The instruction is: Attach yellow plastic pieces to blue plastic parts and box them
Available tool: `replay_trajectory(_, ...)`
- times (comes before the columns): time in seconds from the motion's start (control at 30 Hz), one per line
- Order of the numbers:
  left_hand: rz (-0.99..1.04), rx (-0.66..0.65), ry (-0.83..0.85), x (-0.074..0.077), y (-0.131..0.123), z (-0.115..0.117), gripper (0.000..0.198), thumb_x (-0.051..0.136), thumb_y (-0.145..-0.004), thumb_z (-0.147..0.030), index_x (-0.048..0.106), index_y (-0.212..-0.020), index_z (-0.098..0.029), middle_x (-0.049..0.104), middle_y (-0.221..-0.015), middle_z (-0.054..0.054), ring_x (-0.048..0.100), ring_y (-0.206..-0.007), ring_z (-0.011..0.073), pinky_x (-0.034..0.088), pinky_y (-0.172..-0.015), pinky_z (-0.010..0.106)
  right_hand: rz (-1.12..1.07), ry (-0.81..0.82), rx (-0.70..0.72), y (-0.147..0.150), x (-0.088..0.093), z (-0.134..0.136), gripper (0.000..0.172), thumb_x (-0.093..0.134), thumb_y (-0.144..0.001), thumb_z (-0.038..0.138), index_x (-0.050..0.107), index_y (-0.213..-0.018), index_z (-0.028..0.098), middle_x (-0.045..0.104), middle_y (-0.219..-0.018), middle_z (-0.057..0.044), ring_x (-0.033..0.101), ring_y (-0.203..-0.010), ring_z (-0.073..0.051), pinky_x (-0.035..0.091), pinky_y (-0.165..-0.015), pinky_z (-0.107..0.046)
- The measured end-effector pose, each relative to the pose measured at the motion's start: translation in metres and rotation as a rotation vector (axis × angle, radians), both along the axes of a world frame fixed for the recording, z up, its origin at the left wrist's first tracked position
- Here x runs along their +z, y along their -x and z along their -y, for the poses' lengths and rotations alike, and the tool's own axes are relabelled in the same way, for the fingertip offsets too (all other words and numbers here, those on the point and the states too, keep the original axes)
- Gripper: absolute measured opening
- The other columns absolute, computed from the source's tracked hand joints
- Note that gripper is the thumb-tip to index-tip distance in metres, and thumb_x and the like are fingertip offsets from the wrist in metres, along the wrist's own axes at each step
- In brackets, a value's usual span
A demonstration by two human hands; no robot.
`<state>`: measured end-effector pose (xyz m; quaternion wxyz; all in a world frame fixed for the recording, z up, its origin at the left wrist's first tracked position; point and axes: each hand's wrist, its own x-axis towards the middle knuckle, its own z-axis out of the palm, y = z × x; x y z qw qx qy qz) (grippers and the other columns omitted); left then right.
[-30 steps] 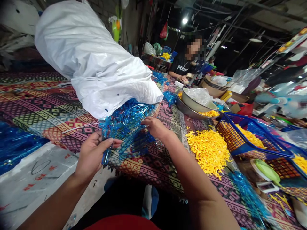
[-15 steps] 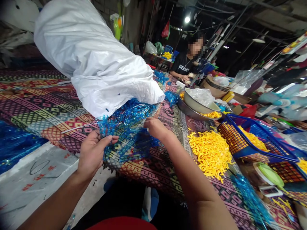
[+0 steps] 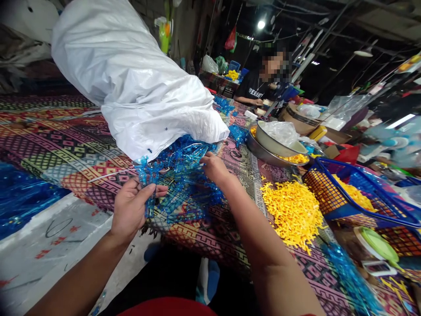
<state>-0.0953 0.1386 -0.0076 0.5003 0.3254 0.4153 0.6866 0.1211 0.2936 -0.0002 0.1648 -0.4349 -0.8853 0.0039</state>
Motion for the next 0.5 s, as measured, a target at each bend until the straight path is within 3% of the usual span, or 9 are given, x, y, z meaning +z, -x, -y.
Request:
replay_trajectory(0.07,-0.003,0.004,-0.016,0.001,0.000,0.000,0.026,0.064,-0.073,-0.030,0.053,-0.092,-0.015,0.067,-0.071,0.002,0.066,-0.067,0.0170,0.054,-0.069,0.034,-0.077,0.032,0.036,-0.010,0.000,-0.001,0.015,0.056,-0.073,0.011,0.070,-0.074,0.015,0.060,-0.081,-0.007,0.058,-0.076,-0.017,0.045,-0.071,-0.028)
replay_trajectory(0.17,0.001,0.001,-0.018,0.001,-0.001,0.000,0.024,0.063,-0.074,-0.029,0.053,-0.091,-0.015,0.067,-0.070,0.002,0.065,-0.066,0.0167,0.054,-0.068,0.033,-0.180,0.146,0.150,-0.023,0.004,0.000,0.012,0.058,-0.071,0.011,0.069,-0.071,0.016,0.063,-0.077,-0.004,0.060,-0.073,-0.016,0.046,-0.069,-0.026)
replay_trajectory(0.27,0.007,-0.016,0.005,0.001,-0.001,0.001,0.025,0.064,-0.073,-0.030,0.053,-0.091,-0.016,0.067,-0.070,0.001,0.065,-0.066,0.0165,0.054,-0.068,0.033,-0.195,0.135,0.076,-0.028,0.009,0.000,0.015,0.058,-0.072,0.011,0.070,-0.076,0.018,0.066,-0.076,-0.003,0.061,-0.072,-0.016,0.046,-0.067,-0.026)
replay_trajectory(0.37,-0.006,-0.016,0.014,0.000,-0.002,0.001,0.026,0.064,-0.072,-0.031,0.053,-0.090,-0.016,0.067,-0.070,0.001,0.065,-0.064,0.0158,0.053,-0.067,0.031,-0.095,-0.020,-0.037,-0.021,0.015,0.000,0.024,0.052,-0.075,0.009,0.070,-0.087,0.019,0.067,-0.086,-0.005,0.060,-0.077,-0.017,0.045,-0.069,-0.027)
replay_trajectory(0.5,-0.023,0.000,0.014,-0.001,-0.003,0.001,0.026,0.064,-0.072,-0.031,0.053,-0.090,-0.016,0.067,-0.068,0.001,0.065,-0.063,0.0154,0.053,-0.066,0.030,0.249,-0.093,0.121,0.002,0.024,-0.001,0.038,0.048,-0.074,0.003,0.067,-0.102,0.021,0.058,-0.114,-0.008,0.055,-0.090,-0.020,0.041,-0.075,-0.029)
